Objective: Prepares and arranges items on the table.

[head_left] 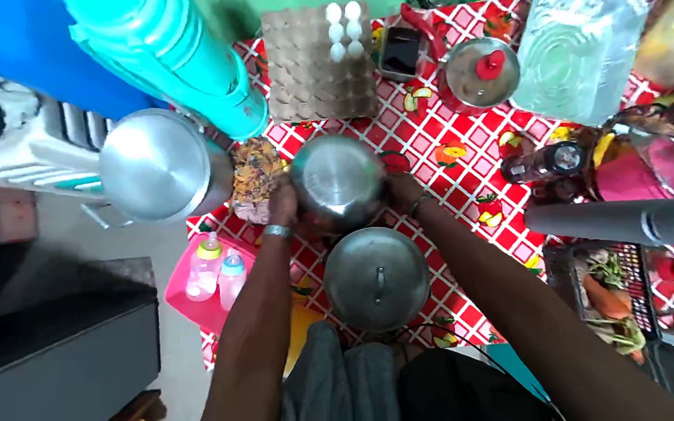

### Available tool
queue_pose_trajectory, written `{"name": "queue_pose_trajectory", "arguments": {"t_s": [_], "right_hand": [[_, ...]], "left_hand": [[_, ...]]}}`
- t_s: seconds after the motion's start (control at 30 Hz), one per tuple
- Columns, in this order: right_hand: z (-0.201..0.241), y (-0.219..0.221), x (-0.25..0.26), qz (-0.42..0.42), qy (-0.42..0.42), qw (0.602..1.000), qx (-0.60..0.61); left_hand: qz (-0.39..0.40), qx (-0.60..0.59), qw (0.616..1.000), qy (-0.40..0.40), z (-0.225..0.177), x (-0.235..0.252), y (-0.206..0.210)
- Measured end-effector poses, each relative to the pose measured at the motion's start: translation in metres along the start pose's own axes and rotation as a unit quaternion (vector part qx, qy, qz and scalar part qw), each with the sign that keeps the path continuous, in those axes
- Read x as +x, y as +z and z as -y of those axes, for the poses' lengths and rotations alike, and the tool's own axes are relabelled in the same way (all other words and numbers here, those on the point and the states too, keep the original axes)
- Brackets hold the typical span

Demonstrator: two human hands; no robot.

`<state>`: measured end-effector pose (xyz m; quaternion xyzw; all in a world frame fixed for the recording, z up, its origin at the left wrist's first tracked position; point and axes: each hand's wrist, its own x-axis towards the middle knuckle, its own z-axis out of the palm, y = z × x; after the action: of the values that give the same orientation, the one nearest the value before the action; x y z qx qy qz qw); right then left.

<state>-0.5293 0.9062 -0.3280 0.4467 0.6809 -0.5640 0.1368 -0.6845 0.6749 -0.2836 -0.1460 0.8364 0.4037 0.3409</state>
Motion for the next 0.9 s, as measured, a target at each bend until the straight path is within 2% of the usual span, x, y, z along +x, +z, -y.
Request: {"name": "queue_pose_trajectory", "arguments": {"t_s": [0.13, 0.2, 0.27, 0.33, 0.43, 0.57, 0.7, 0.9], "right_hand": [[-0.017, -0.05, -0.008, -0.08, 0.017, 0.996, -0.023], [-0.029, -0.076, -0.018, -0.094, 0.042, 0.994, 0.022], [-0.046, -0.097, -0.026, -0.114, 0.059, 0.989, 0.075], [-0.064, -0.111, -0.034, -0.148, 0.073, 0.978, 0.126], [-0.081, -0.122, -0.048, -0.191, 0.083, 0.968, 0.14], [-0.091, -0.121, -0.064, -0.2, 0.108, 0.967, 0.118], [-0.117, -0.131, -0.054, -0.229, 0.105, 0.966, 0.066], [-0.117, -0.136, -0.045, -0.232, 0.108, 0.965, 0.055]], "left_hand": [[0.086, 0.026, 0.995, 0.033, -0.019, -0.002, 0.044], [0.125, 0.039, 0.991, 0.031, -0.032, -0.003, 0.068], [0.166, 0.074, 0.981, 0.072, -0.04, -0.006, 0.089], [0.21, 0.115, 0.964, 0.118, -0.042, -0.006, 0.107], [0.239, 0.141, 0.952, 0.129, -0.039, -0.004, 0.131], [0.248, 0.207, 0.935, 0.143, -0.036, -0.008, 0.137], [0.259, 0.275, 0.906, 0.192, -0.034, 0.0, 0.144], [0.283, 0.231, 0.923, 0.12, -0.032, 0.003, 0.146]]}}
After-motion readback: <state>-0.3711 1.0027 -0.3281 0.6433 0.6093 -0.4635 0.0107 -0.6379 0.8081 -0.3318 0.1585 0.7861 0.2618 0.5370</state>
